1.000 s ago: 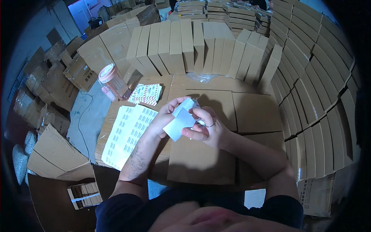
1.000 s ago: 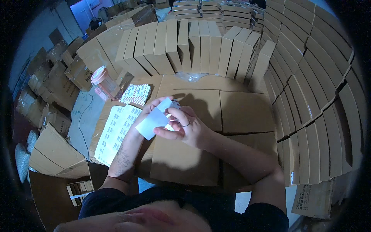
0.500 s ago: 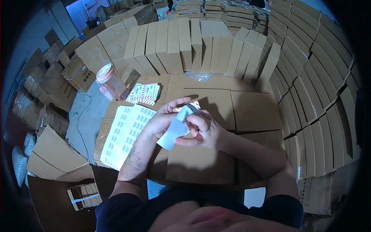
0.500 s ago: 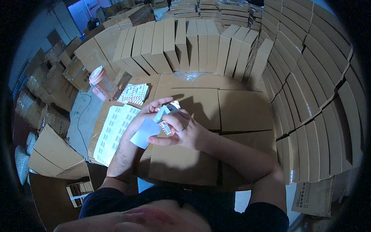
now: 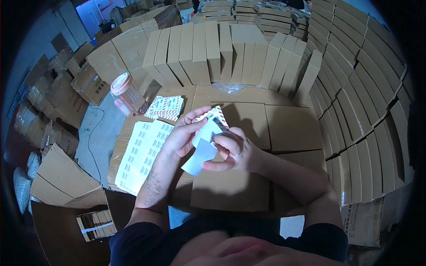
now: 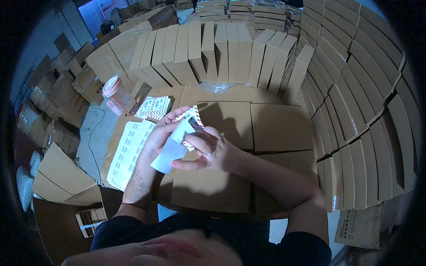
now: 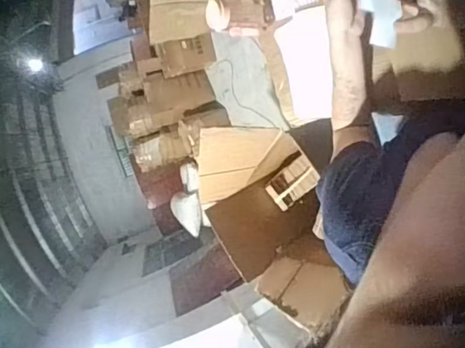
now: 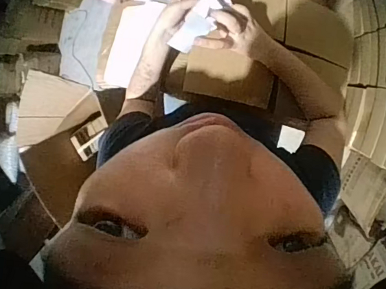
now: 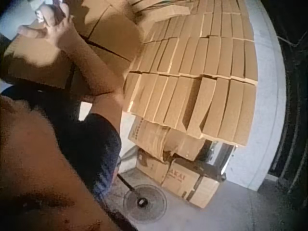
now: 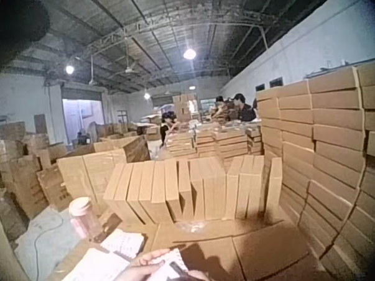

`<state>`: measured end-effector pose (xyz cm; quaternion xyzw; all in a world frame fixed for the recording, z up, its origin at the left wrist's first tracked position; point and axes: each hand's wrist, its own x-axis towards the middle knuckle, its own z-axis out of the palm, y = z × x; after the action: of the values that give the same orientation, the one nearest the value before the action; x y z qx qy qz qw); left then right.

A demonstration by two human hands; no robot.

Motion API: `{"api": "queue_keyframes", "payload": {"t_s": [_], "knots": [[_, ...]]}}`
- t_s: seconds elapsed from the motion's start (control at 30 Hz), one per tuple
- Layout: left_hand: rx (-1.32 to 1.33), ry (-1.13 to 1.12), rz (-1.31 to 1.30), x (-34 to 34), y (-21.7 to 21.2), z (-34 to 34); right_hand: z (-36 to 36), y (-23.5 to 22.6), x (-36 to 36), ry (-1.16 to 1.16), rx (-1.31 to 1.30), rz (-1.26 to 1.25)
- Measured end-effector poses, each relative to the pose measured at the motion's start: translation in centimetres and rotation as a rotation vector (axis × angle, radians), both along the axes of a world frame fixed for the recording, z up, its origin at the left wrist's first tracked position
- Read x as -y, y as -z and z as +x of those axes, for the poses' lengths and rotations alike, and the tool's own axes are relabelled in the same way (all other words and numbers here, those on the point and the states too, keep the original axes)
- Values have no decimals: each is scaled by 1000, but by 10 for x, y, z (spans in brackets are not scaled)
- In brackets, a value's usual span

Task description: Applying decorative or identifying labels to small cardboard boxes in a warehouse environment.

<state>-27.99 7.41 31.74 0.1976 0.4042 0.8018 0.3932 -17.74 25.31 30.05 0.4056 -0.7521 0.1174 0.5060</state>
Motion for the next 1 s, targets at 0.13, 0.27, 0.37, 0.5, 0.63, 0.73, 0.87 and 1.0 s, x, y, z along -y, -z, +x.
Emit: {"api": "queue_keyframes", "payload": {"t_s": [0.13, 0.27, 0.37, 0.5, 0.63, 0.73, 0.87, 1.0], "knots": [[-5, -28, 54, -4, 4, 8, 2, -3, -1, 89, -13, 28], [-54, -28, 31, -6, 3, 11, 4, -1, -1, 56, 25, 28], [-25, -6, -8, -5, -1, 10, 4, 1, -3, 68, 1, 71], [7, -56, -48, -5, -5, 12, 4, 2, -3, 55, -14, 87], [-38, -115, -66, -3, 0, 3, 5, 3, -1, 2, -15, 63], [-70, -142, -32, -1, 3, -1, 5, -2, -3, 53, -65, 98], [-54, -232, -57, 0, 4, -4, 3, 3, -2, 161, 40, 31], [-77, -400, -5, 1, 2, -4, 5, 1, -1, 112, 77, 21]]}}
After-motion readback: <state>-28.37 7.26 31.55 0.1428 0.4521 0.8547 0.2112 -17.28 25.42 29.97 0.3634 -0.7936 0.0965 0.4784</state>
